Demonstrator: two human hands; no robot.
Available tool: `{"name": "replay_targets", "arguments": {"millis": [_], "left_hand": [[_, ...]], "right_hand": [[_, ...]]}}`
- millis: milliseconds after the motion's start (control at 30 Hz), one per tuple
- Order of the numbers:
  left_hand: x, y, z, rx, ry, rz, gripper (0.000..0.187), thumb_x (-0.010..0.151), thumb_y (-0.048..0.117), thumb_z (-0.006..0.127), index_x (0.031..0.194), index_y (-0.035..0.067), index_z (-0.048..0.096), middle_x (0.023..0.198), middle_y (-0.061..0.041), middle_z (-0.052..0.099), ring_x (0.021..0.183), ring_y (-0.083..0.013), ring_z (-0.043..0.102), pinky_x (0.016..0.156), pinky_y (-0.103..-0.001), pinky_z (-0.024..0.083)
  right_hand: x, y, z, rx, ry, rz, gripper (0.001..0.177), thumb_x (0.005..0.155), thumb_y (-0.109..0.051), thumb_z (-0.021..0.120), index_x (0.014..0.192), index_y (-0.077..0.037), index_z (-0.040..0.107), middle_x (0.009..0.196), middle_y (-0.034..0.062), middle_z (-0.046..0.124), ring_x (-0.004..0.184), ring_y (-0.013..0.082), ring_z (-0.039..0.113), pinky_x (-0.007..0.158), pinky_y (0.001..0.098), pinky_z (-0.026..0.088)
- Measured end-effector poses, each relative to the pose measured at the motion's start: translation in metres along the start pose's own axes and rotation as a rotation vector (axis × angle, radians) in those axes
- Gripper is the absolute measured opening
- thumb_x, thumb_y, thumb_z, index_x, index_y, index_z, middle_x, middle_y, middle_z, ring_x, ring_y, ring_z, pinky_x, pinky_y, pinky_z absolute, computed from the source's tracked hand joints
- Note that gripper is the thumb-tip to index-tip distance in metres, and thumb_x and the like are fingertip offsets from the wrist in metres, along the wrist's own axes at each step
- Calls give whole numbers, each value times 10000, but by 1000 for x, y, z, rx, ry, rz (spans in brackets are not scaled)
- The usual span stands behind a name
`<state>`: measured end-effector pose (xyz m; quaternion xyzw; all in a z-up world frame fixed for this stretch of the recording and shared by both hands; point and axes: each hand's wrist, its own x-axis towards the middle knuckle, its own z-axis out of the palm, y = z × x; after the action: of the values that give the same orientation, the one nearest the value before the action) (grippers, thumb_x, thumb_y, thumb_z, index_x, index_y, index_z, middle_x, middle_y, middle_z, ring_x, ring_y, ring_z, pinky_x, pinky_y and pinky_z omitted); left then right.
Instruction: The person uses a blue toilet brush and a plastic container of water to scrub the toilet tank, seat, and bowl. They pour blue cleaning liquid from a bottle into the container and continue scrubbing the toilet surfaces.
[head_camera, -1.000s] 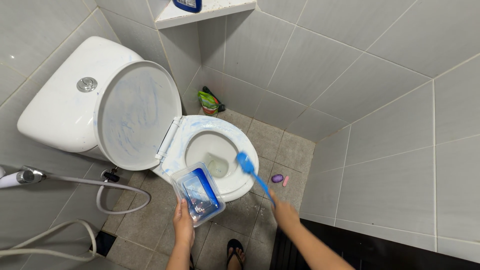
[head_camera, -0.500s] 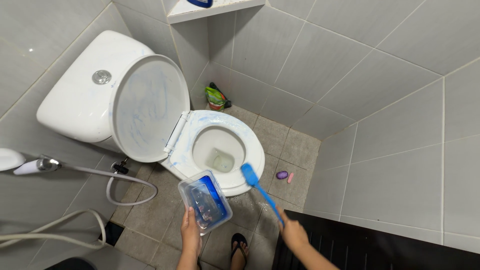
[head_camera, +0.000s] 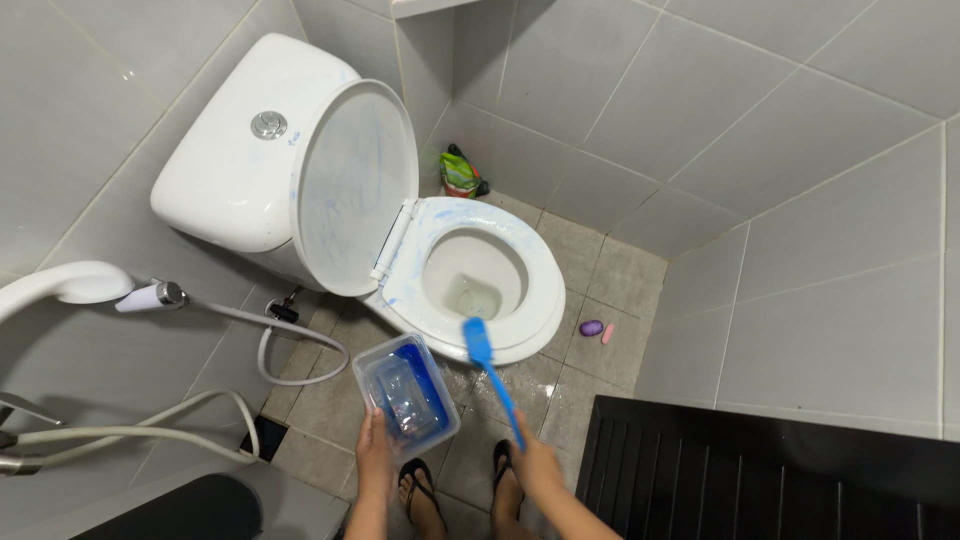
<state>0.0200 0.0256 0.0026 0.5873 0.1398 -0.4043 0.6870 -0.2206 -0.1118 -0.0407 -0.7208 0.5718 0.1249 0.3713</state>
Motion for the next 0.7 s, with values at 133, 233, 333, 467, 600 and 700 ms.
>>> {"name": "replay_targets", "arguments": {"millis": [133,233,333,467,600,700], "left_hand": [[9,16,-26,78,0,15,639,1009,432,463,1592,194,356,1523,-83,500,1315,-268,563,1016,-467,510],[18,23,-40,78,-27,22,646,998,427,470,1588,184,369,1520,-106,502,1312,-281,562,1006,-476,515],[19,30,-54,72,-38,9,646,995,427,479,1575,160,383,1507,-106,515,1296,-282,573,996,-480,530],[20,45,-65,139,-26,-42,638,1001,431,487,1566,143,415,1454,-145,572,1257,-295,612,974,-470,543],[22,52,-73,149,-51,-48,652,998,445,473,1576,156,391,1450,-141,573,1243,-295,613,986,-461,525],[29,59,-74,157,-76,-47,658,999,447,465,1573,137,384,1459,-139,562,1264,-283,606,1011,-466,517]], "right_hand": [[25,-100,26,154,95,-245,667,953,-244,592,1555,-384,341,908,238,724,854,438,707,776,526,560],[64,-157,19,141,34,-161,629,973,-268,586,1549,-363,352,896,252,706,857,447,693,791,536,541],[57,-144,12,181,72,-275,636,955,-256,595,1540,-348,361,890,241,707,842,443,693,770,540,536],[-6,-57,12,90,30,-86,669,933,-302,626,1516,-486,354,876,190,724,815,382,739,777,495,572],[-20,-34,23,71,93,192,699,962,-316,626,1552,-490,294,847,193,740,800,363,743,777,493,575],[-4,-89,38,103,64,170,671,995,-338,604,1559,-504,280,821,202,715,785,340,737,780,484,567]]}}
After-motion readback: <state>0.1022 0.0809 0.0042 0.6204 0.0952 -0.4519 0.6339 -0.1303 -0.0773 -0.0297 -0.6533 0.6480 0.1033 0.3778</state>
